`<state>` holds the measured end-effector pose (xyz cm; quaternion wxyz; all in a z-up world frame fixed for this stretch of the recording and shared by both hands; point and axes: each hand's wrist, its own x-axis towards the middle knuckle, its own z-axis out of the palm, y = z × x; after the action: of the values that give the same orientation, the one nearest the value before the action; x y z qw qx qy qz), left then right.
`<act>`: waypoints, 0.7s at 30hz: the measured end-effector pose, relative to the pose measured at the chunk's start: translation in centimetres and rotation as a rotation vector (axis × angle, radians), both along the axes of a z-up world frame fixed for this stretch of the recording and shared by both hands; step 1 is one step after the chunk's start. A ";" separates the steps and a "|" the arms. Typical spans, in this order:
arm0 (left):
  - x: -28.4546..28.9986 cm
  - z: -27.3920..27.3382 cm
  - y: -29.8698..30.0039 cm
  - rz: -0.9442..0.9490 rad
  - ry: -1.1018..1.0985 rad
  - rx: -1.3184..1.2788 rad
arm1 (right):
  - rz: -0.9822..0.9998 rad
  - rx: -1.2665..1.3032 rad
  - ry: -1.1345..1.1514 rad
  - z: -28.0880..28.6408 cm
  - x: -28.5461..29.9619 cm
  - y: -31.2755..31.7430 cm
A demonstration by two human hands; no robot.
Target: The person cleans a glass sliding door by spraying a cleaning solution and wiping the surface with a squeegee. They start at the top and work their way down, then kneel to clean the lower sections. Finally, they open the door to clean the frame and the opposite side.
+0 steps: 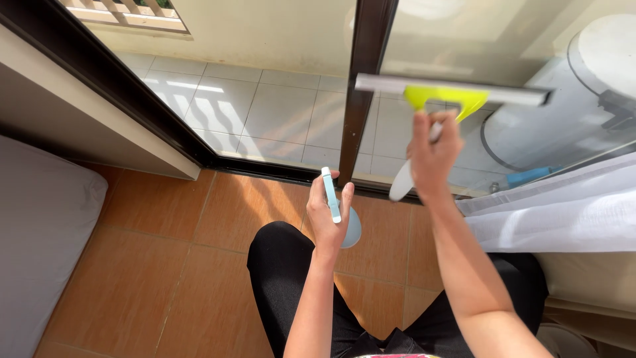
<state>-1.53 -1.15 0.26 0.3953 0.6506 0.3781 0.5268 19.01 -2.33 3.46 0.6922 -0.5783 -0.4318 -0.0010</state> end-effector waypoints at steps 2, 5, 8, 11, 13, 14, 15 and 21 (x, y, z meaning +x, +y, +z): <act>0.7 0.5 -0.4 -0.030 -0.003 -0.002 | 0.010 0.095 -0.015 6.4 2.2 -0.4; 2.2 1.6 -1.0 -0.090 -0.013 -0.057 | -0.009 0.175 -0.048 11.9 4.8 -1.0; 3.3 1.7 -1.3 -0.140 -0.011 -0.129 | -0.042 0.140 -0.046 9.8 6.5 -0.7; 4.3 1.5 -1.7 -0.174 -0.003 -0.118 | -0.076 0.119 0.024 3.7 6.6 -1.1; 4.8 1.6 -1.7 -0.183 0.008 -0.090 | -0.107 0.116 0.090 -1.1 6.5 -1.3; 4.9 1.6 -1.8 -0.193 0.025 -0.094 | -0.128 0.060 0.158 -3.9 6.4 -1.7; 5.0 1.5 -1.9 -0.203 0.042 -0.098 | -0.148 0.004 0.225 -6.6 6.3 -2.1; 5.8 1.1 -3.0 -0.270 0.047 -0.021 | -0.168 -0.196 0.217 -12.3 5.5 -6.1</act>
<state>4.25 -4.16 1.34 0.4604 0.7035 0.3020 0.4493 24.51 -8.46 -8.83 0.6724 -0.6739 -0.3027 0.0456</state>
